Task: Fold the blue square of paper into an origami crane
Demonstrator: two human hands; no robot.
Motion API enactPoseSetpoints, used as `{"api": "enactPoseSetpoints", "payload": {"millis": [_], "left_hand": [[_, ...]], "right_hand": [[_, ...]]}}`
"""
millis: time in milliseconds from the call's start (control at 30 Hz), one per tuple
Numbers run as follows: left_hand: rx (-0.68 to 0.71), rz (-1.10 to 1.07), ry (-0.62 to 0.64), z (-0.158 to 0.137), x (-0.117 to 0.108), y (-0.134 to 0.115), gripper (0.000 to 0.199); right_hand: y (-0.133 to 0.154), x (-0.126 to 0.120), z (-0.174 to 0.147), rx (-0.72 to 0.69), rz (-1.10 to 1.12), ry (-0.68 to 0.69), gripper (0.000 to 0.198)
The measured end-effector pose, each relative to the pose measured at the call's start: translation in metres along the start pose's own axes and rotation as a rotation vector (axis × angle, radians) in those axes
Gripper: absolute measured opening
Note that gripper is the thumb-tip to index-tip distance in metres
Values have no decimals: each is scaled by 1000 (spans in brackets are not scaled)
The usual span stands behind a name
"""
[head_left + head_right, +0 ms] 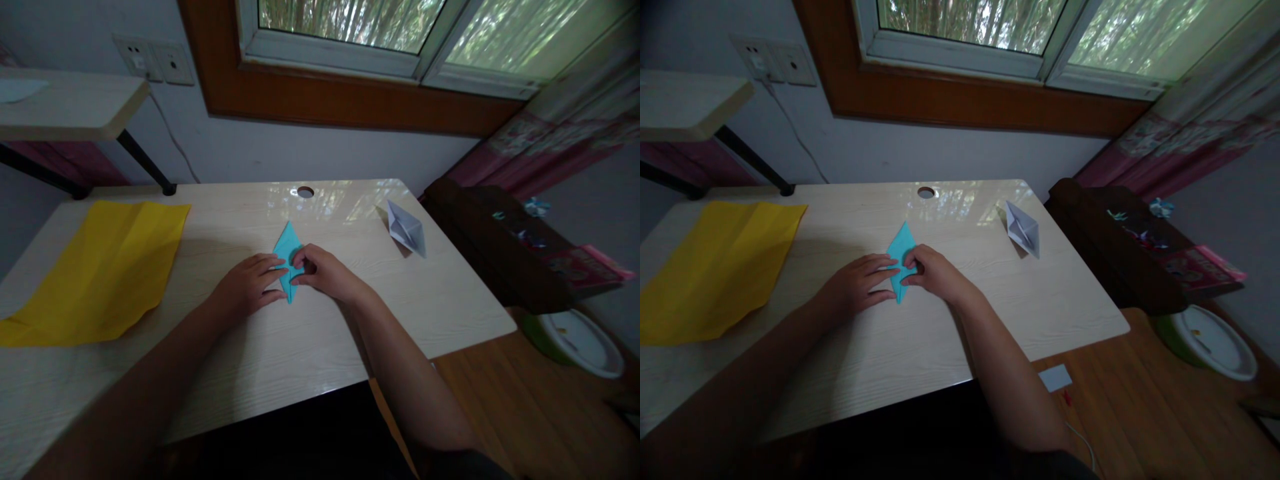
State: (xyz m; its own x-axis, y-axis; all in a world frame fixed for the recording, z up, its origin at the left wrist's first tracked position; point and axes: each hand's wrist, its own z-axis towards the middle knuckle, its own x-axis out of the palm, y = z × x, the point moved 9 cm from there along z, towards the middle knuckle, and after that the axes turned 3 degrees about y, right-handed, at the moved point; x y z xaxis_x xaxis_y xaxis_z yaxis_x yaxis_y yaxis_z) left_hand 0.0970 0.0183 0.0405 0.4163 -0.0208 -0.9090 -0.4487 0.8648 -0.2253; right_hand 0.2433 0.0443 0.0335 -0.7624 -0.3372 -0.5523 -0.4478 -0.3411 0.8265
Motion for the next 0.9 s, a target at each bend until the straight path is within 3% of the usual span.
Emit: {"api": "enactPoseSetpoints", "payload": {"millis": [267,633,900], "left_hand": [[-19,47,9,1,-1,-4,49],[-56,15,38,1,2,-2,50],[-77,20,22,1,1,-1,49]], "right_hand": [[0,9,-2,-50,11,119,25],[11,12,-2,-138,-26,110,20],[12,15,-2,-98,-103,119,19]]}}
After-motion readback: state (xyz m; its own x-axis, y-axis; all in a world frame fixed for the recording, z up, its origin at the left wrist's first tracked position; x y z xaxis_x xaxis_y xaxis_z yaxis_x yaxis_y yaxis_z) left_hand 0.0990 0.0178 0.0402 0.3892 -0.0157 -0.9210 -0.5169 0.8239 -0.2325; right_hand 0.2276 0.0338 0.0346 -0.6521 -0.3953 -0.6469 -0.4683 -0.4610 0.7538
